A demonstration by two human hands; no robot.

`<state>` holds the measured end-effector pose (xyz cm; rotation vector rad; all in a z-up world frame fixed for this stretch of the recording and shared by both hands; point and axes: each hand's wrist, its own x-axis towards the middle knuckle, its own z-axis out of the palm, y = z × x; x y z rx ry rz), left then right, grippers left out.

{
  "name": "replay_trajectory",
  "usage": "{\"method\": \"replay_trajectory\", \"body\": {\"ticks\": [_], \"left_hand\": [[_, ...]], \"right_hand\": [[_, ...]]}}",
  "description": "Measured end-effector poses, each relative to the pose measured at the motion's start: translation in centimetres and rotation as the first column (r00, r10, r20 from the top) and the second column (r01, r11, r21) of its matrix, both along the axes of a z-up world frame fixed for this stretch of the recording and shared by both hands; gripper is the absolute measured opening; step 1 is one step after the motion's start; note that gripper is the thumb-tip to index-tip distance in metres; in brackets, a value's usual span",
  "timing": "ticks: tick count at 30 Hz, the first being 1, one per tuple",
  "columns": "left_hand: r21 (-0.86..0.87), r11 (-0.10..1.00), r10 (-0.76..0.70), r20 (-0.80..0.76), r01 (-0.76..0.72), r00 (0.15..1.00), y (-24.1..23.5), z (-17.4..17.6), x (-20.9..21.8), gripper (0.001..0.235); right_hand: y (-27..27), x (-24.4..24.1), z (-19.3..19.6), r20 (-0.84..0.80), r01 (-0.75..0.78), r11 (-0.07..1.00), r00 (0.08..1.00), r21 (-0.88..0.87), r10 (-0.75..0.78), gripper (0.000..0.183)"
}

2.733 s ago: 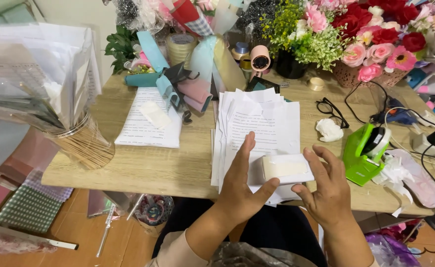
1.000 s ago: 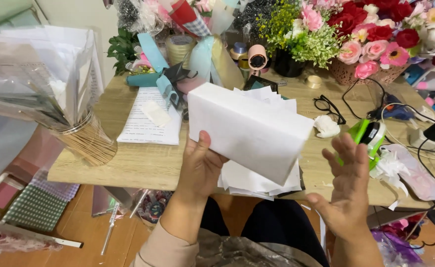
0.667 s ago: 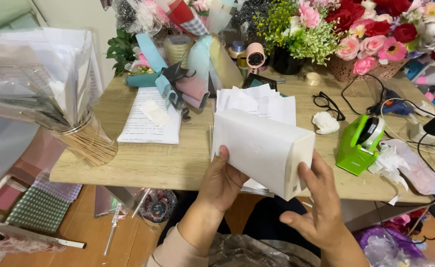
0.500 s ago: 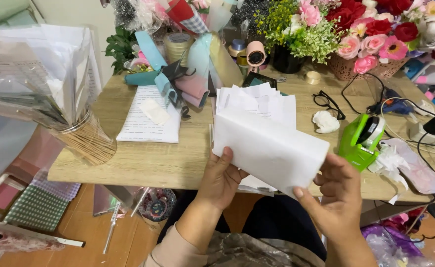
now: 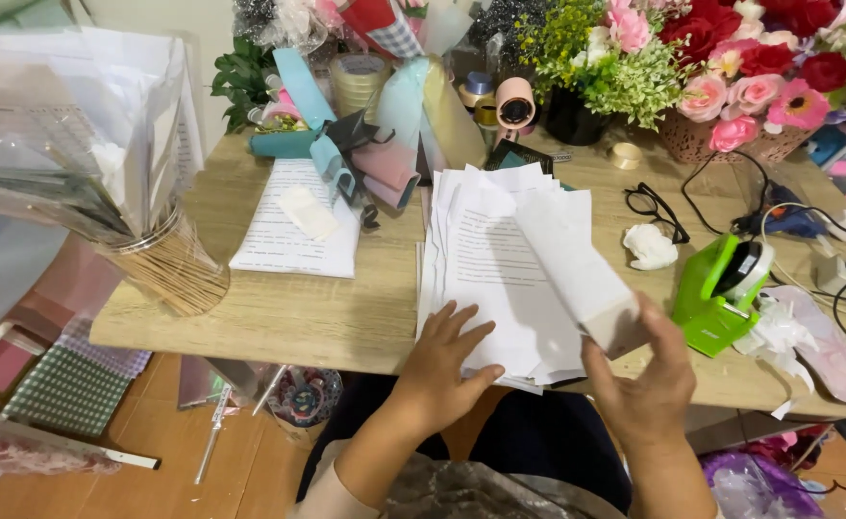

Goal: The person folds a stack of printed papers in half and then folds them again into smaller rectangles. They use a green tape dispenser to apply tape to the folded edges to secure them.

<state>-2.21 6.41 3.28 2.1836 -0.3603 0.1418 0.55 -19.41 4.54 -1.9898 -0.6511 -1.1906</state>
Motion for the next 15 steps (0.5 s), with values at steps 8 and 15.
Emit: {"method": "replay_trajectory", "body": {"ticks": [8, 15], "left_hand": [[0.128, 0.990, -0.057, 0.012, 0.055, 0.998, 1.1, -3.2, -0.3, 0.050], [-0.006, 1.000, 0.022, -0.069, -0.022, 0.997, 1.5, -2.9, -0.5, 0.044]], "right_hand": [[5.8, 2.2, 0.3, 0.264, 0.058, 0.877, 0.961, -0.477, 0.080, 0.020], [6.3, 2.3, -0.9, 0.234, 0.048, 0.817, 0.966, -0.574, 0.108, 0.024]]}}
